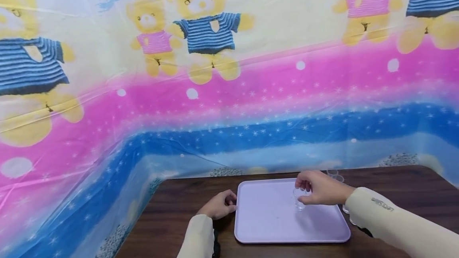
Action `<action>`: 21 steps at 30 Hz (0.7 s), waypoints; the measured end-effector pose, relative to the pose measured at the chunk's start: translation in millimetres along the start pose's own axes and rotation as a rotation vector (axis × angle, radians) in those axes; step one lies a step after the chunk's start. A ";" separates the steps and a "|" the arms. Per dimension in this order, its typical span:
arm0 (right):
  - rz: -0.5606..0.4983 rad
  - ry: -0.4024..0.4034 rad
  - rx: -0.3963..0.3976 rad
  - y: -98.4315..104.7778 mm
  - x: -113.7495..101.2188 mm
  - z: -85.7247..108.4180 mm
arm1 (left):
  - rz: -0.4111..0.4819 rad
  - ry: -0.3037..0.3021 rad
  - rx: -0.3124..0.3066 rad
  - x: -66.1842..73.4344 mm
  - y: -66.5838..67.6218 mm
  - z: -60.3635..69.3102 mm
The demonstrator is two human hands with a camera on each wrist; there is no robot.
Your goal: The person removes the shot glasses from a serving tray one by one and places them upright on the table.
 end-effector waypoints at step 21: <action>0.127 0.095 0.128 51.6 25.8 81.3 | 0.001 -0.036 -0.003 1.4 0.0 -1.9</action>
Point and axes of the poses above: each hand's wrist, its own z-axis away from the middle knuckle, its own y-axis out of the back of the hand, x = y × z, the point moved 9 cm from there along -z, towards the middle knuckle, and after that the axes turned 9 degrees about x, right-handed, at the moved point
